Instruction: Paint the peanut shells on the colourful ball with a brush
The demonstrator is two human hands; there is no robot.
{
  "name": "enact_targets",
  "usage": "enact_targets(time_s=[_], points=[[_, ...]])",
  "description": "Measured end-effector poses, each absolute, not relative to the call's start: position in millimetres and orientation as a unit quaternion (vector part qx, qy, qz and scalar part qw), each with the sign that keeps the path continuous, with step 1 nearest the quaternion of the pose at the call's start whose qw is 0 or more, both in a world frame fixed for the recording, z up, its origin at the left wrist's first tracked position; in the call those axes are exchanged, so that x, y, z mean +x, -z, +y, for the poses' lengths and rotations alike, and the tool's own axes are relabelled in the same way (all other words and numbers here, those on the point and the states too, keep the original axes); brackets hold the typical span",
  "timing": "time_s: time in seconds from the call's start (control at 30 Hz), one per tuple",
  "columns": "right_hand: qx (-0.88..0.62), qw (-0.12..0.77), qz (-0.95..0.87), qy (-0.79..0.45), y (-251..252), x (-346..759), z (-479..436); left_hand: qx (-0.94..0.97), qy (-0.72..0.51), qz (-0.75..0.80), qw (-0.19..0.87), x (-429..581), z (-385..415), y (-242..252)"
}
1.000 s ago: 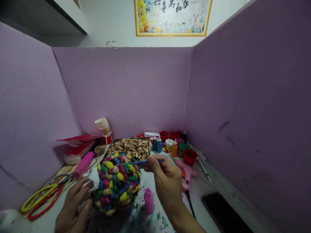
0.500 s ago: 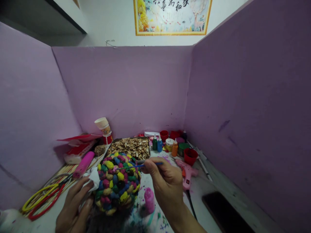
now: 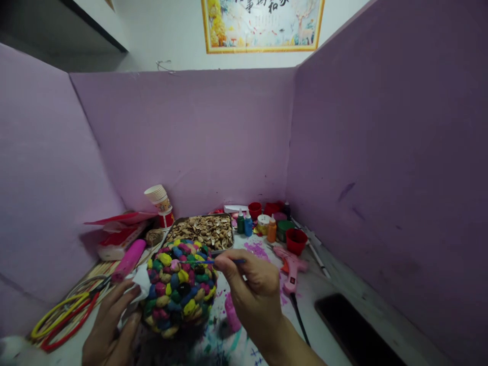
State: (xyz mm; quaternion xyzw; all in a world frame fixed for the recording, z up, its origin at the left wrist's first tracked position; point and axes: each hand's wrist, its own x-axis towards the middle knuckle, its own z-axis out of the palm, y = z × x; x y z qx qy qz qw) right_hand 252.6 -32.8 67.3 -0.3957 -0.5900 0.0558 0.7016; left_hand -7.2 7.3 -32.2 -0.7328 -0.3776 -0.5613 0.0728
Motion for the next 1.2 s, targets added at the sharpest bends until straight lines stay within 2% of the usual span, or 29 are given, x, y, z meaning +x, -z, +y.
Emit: enact_targets(time_s=[0.57,1.2], points=[[-0.345,0.719,-0.596,-0.097,-65.9,248.5,-35.1,-0.718,0.561,-0.402,0.087,-7.3,7.5,31.3],[-0.345,0.707,-0.613,-0.064,-64.8,248.8,-32.0,-0.699,0.583,-0.409,0.069,-7.1,7.4,33.8]])
